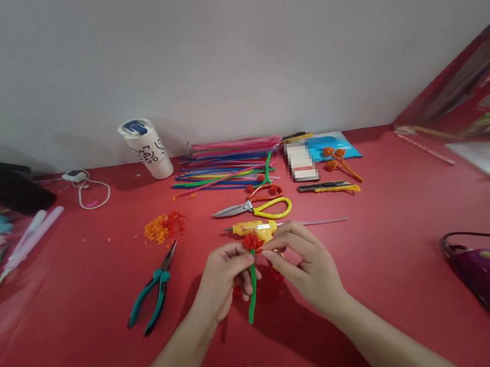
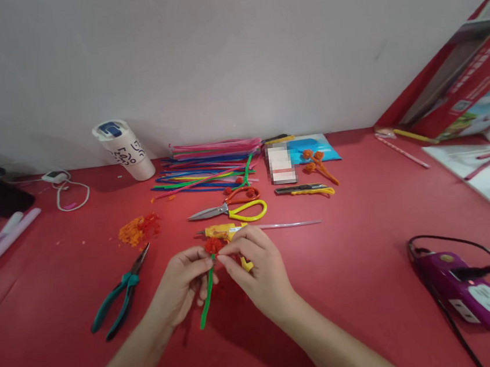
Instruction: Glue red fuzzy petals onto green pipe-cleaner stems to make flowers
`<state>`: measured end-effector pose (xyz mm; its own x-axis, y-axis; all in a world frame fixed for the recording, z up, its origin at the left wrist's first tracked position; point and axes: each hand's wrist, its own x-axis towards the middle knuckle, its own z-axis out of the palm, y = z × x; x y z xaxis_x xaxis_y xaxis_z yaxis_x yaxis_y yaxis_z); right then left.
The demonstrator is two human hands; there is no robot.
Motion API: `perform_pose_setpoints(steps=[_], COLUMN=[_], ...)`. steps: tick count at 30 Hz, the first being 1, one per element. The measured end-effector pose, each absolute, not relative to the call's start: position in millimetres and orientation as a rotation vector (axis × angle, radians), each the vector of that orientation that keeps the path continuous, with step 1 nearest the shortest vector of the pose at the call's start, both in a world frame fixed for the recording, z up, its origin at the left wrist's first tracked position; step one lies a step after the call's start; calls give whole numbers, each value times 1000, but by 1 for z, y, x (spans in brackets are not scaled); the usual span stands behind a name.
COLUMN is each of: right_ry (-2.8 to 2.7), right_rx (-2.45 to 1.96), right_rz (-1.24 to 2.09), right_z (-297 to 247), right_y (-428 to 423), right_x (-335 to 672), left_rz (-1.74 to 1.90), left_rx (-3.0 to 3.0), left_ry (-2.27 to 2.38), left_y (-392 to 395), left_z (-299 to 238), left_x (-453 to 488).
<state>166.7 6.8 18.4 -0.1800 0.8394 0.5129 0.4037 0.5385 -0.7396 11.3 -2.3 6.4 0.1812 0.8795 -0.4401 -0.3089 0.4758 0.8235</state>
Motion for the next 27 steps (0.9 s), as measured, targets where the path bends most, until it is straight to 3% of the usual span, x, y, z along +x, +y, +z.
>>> perform_pose_setpoints(steps=[27], right_ry=[-2060], right_rx=[-925], right_rz=[77], right_z=[10], right_y=[9], right_x=[170], left_rz=[931], left_rx=[1014], left_ry=[1353], left_y=[-8], left_z=[11], left_x=[17])
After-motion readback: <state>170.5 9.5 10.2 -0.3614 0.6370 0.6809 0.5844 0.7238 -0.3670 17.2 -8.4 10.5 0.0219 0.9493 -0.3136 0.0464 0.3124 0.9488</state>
